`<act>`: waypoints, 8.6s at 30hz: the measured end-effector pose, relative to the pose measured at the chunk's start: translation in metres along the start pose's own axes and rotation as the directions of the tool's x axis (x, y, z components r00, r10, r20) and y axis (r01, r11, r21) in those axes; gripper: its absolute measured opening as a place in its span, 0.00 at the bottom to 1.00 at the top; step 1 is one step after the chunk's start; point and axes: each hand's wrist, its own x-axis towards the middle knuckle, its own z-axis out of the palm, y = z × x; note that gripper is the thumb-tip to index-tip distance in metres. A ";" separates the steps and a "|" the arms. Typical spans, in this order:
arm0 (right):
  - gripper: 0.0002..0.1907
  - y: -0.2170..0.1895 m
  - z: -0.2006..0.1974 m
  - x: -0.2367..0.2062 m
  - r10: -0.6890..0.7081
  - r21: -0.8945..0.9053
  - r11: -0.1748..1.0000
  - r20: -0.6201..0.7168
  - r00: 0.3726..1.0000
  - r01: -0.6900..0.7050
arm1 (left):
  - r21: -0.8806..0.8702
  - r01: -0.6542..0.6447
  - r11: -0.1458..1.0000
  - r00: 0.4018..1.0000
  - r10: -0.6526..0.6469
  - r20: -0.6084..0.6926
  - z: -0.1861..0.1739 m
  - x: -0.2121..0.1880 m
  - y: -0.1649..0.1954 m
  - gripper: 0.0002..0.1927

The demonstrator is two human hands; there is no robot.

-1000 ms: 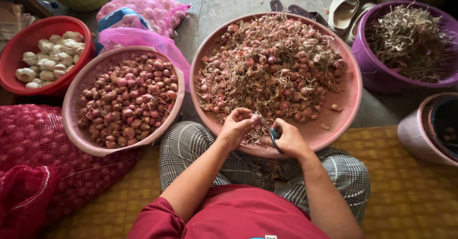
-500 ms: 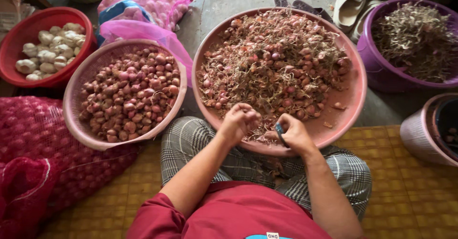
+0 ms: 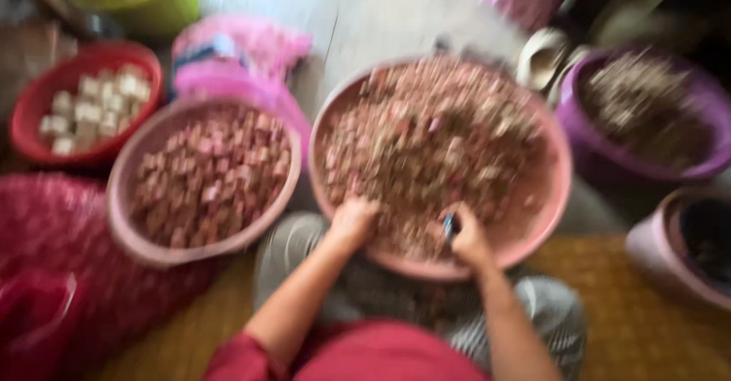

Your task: The person sits on the floor trimming dried roots and stems off shallots with scissors, one bulb at a time, placing trimmed shallots into a basket beside them and discarding trimmings into a separate basket. They occasionally sort through the untrimmed pile in the large basin to pick the next shallot.

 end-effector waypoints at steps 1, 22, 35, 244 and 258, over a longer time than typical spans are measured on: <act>0.23 -0.002 0.004 0.002 -0.019 0.061 0.998 0.013 1.000 0.018 | -0.031 -0.013 0.999 1.000 0.013 0.000 -0.001 0.003 0.002 0.09; 0.22 -0.018 0.027 0.004 0.061 0.522 0.853 -0.127 0.990 0.014 | -0.937 0.248 -0.246 0.952 -0.116 0.282 0.021 0.008 0.077 0.14; 0.31 -0.032 0.001 -0.010 0.307 -0.292 0.923 0.168 0.937 -0.250 | -0.950 0.250 -0.186 0.933 -0.216 0.288 0.022 0.005 0.056 0.13; 0.19 -0.020 0.003 -0.022 0.267 0.015 0.960 0.237 0.934 -0.279 | -0.949 0.158 -0.272 0.964 -0.166 0.208 0.015 0.000 0.045 0.26; 0.19 -0.017 -0.006 -0.013 0.224 -0.091 0.971 0.047 0.974 -0.219 | -0.340 -0.036 0.940 0.961 -0.061 -0.270 0.011 0.004 -0.006 0.04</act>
